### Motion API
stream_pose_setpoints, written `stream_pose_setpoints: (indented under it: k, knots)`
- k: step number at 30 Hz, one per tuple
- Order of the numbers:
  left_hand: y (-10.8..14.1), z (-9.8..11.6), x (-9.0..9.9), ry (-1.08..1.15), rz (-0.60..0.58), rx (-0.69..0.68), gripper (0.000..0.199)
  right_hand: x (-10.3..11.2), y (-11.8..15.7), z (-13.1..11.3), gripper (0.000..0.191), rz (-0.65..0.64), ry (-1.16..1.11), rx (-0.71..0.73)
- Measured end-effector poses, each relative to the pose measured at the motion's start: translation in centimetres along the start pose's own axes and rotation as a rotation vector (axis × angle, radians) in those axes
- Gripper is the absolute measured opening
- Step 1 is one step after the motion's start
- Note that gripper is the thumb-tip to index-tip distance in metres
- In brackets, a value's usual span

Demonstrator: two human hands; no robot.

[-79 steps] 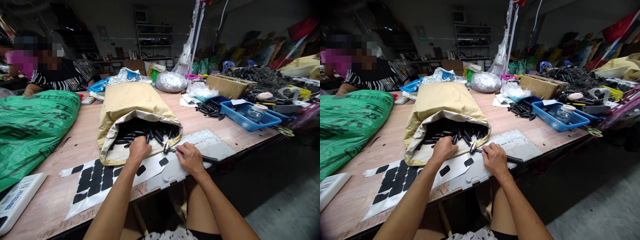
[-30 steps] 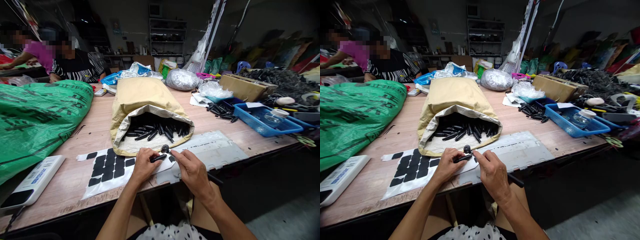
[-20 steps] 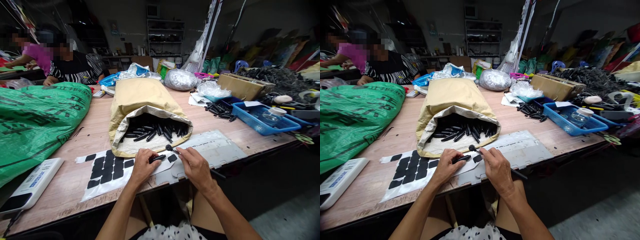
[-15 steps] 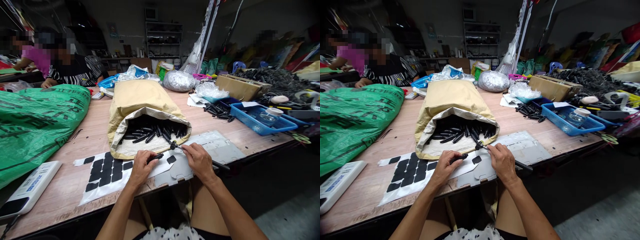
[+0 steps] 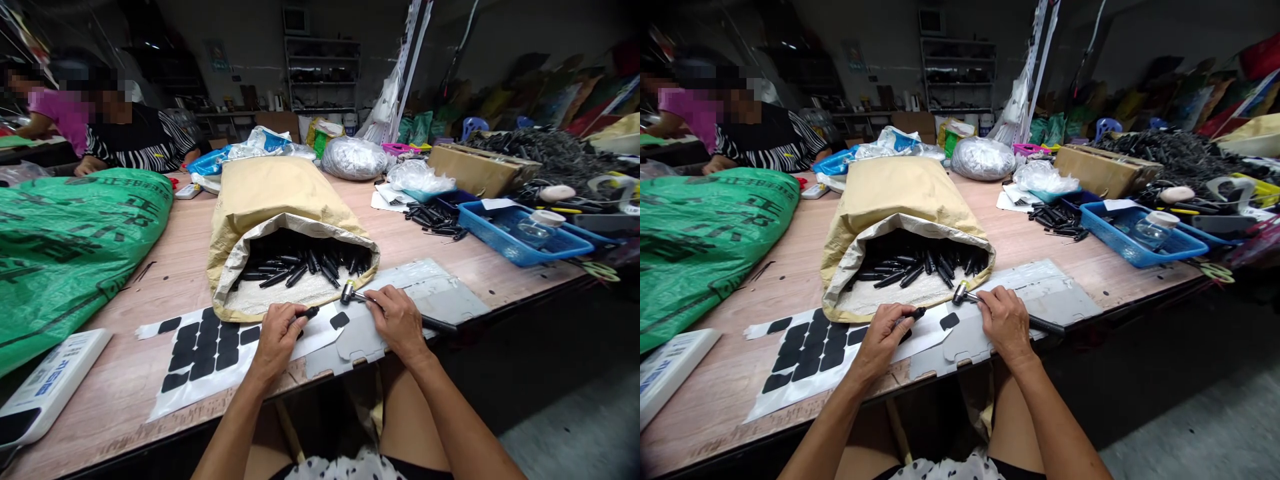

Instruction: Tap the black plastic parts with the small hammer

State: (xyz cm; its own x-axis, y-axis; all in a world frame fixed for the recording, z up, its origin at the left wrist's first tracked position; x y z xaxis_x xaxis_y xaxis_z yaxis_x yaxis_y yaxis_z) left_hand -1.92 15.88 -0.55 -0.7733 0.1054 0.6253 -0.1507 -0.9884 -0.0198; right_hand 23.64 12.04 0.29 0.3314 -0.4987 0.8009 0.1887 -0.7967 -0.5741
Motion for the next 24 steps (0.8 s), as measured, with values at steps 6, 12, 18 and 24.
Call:
stream_pose_setpoints:
  k: [6,12,18,24]
  knots:
    - [-0.3,-0.1,-0.2,-0.012,-0.004,0.01,0.024,-0.1,0.0,0.1,0.021,0.006,-0.008,0.004]
    - [1.7,2.2,0.0,-0.075,-0.016,-0.053,0.021,-0.2,0.0,0.3,0.02,-0.007,-0.009,-0.013]
    - [9.6,5.0,-4.9,-0.029,-0.524,-0.042,0.017,-0.3,0.1,0.3,0.021,0.003,-0.006,-0.002]
    - [12.4,-4.2,-12.6,-0.322,-0.64,0.308,0.031,-0.3,0.1,0.3,0.02,0.0,0.001,-0.012]
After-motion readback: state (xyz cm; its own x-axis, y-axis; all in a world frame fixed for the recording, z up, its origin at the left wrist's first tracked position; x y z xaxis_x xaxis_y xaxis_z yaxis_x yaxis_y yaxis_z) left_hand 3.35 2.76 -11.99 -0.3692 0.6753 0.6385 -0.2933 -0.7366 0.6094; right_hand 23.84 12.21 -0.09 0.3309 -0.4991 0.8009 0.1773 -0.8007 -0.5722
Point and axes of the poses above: each hand's wrist, its own y-axis away from the middle knuckle, its own x-axis out of the back of the hand, z = x × y, the point moved 8 cm from there along -y, towards the middle knuckle, and after that the axes turned 15 degrees about x, right-handed, at the moved point
